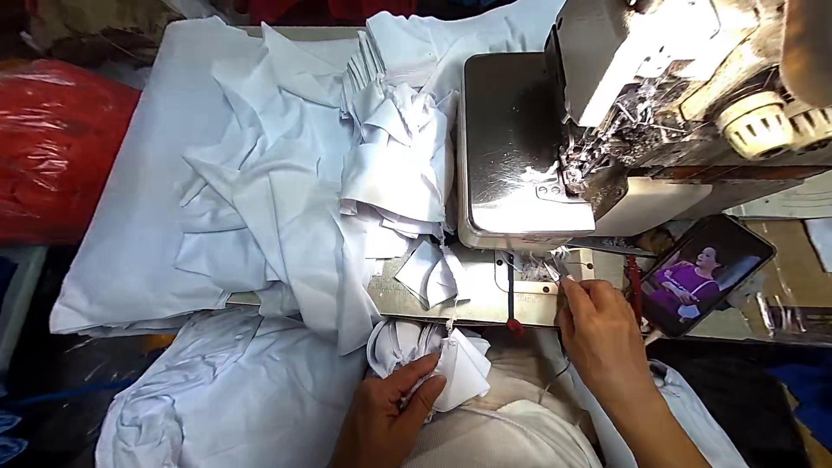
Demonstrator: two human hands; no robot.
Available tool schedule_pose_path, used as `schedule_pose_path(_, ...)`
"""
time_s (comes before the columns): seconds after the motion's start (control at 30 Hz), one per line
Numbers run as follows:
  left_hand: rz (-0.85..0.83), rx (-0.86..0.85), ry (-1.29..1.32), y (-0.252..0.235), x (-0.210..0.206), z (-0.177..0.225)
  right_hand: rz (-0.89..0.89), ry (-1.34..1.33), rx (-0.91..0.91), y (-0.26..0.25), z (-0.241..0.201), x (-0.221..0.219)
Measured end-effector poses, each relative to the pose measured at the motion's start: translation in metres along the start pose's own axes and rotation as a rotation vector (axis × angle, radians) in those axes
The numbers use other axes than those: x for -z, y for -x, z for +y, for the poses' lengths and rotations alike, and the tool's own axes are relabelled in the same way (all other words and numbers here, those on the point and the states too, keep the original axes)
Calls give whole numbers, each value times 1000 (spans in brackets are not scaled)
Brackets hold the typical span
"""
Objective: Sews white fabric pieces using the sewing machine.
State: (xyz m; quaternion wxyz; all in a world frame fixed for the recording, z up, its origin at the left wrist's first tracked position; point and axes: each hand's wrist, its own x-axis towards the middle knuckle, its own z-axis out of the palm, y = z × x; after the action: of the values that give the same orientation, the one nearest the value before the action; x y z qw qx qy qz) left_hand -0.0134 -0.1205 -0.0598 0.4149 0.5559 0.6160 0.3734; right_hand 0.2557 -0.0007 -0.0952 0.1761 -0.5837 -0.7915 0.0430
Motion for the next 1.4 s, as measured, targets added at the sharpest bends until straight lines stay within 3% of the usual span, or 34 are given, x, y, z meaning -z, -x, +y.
schedule_pose_path(0.27,56,-64,-133,-6,-6,-6,3,-6,11,-4,2,0)
schedule_pose_path(0.67,40,-29,-60,-10,-16,-13,53,-178,-56,1,2,4)
schedule_pose_path(0.77,33,-30,-52,-11,-16,-13,3,-410,-10,4,-12,12)
schedule_pose_path(0.83,28,-36,-53,-12,-17,-14,-187,-595,40,8,-23,17)
schedule_pose_path(0.9,23,-44,-53,-13,-18,-15,-275,-530,176,9,-35,18)
schedule_pose_path(1.07,32,-51,-60,-15,-18,-15,-93,-205,447,2,-46,2)
schedule_pose_path(1.4,13,-55,-52,-17,-18,-17,-75,-301,538,-7,-55,1)
